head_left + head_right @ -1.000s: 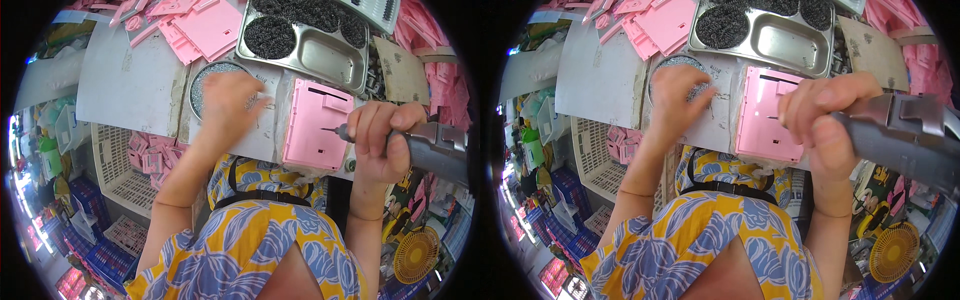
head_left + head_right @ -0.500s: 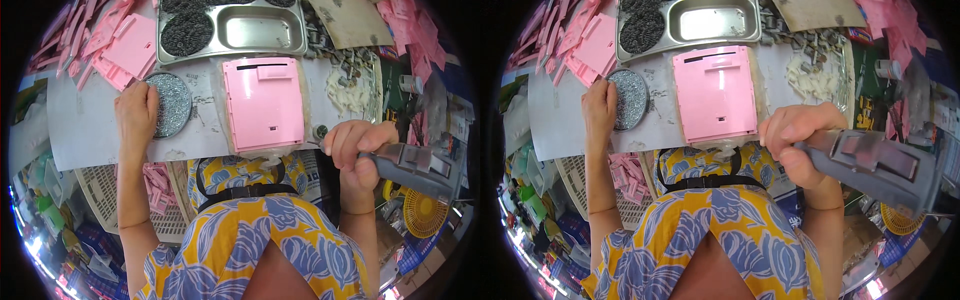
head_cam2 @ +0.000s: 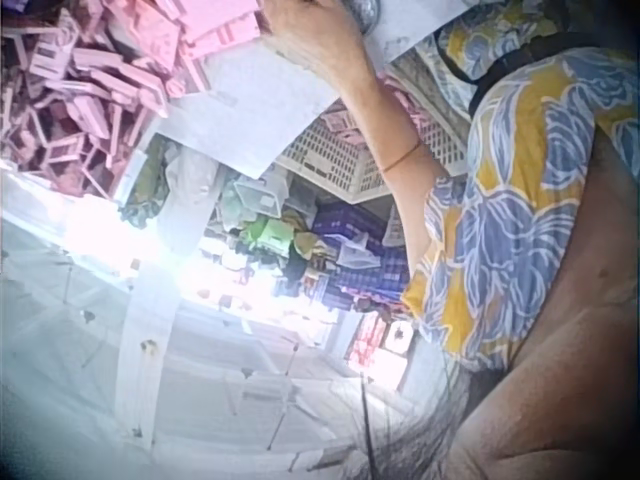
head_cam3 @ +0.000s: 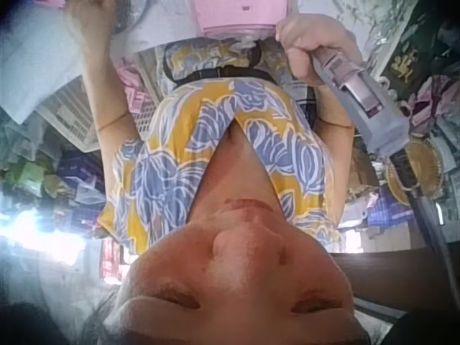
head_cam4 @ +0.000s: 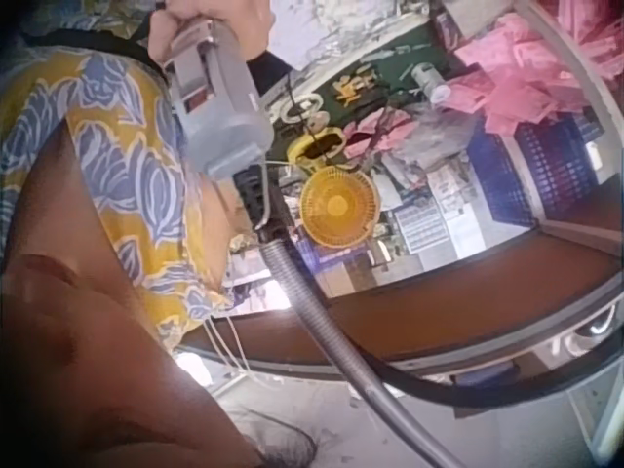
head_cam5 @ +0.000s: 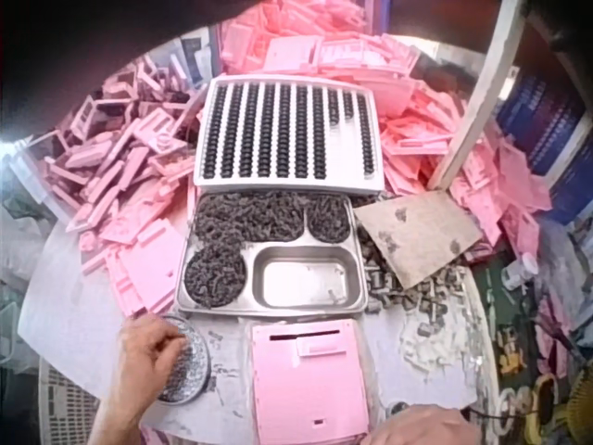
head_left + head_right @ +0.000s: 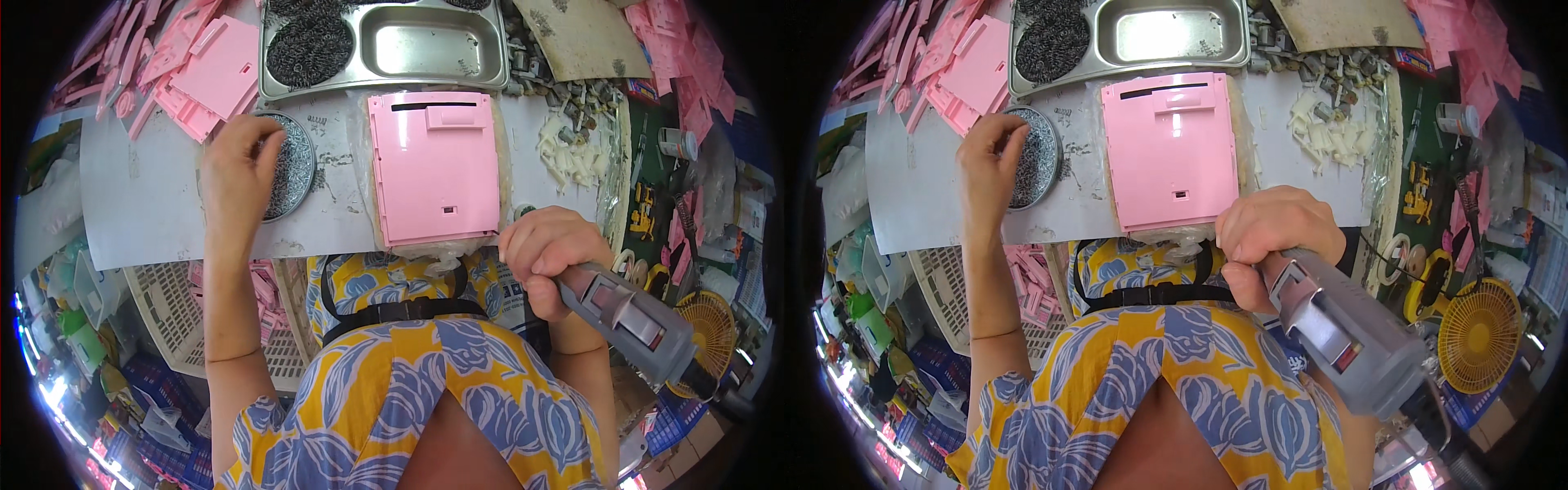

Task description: Assembling a pink toy device by soldering wires, placing internal components, and using an electric screwdriver to secure the casing.

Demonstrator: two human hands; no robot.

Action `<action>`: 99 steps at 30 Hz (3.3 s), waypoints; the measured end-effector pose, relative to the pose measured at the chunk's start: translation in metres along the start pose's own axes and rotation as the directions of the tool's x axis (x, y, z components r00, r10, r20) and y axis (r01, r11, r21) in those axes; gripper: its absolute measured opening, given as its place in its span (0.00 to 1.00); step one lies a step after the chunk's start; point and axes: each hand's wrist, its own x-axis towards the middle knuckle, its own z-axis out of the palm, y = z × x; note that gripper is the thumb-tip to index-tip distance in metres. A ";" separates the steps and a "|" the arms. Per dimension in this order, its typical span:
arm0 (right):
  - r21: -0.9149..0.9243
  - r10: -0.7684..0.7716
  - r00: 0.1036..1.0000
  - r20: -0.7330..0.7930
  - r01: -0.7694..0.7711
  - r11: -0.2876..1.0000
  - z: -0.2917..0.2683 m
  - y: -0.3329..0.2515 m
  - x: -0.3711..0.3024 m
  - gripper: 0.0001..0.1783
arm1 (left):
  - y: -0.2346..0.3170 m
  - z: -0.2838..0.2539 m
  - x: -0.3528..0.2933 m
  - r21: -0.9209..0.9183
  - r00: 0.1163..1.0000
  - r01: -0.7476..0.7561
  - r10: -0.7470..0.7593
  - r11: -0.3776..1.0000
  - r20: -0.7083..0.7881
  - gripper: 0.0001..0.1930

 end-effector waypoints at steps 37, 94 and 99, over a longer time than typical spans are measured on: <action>0.011 0.009 0.993 -0.118 -0.007 1.000 -0.019 0.031 0.052 0.12 | 0.096 0.076 -0.004 -0.479 0.865 -0.300 0.447 0.825 0.227 0.15; 0.025 -0.056 0.989 -0.136 0.060 0.998 -0.044 0.072 0.112 0.08 | -0.008 0.003 -0.007 0.056 0.993 -0.006 -0.001 0.998 0.122 0.06; 0.047 -0.042 0.999 -0.018 0.042 0.998 -0.023 0.034 0.132 0.09 | 0.036 0.032 -0.016 -0.213 0.952 -0.305 0.298 0.928 -0.065 0.10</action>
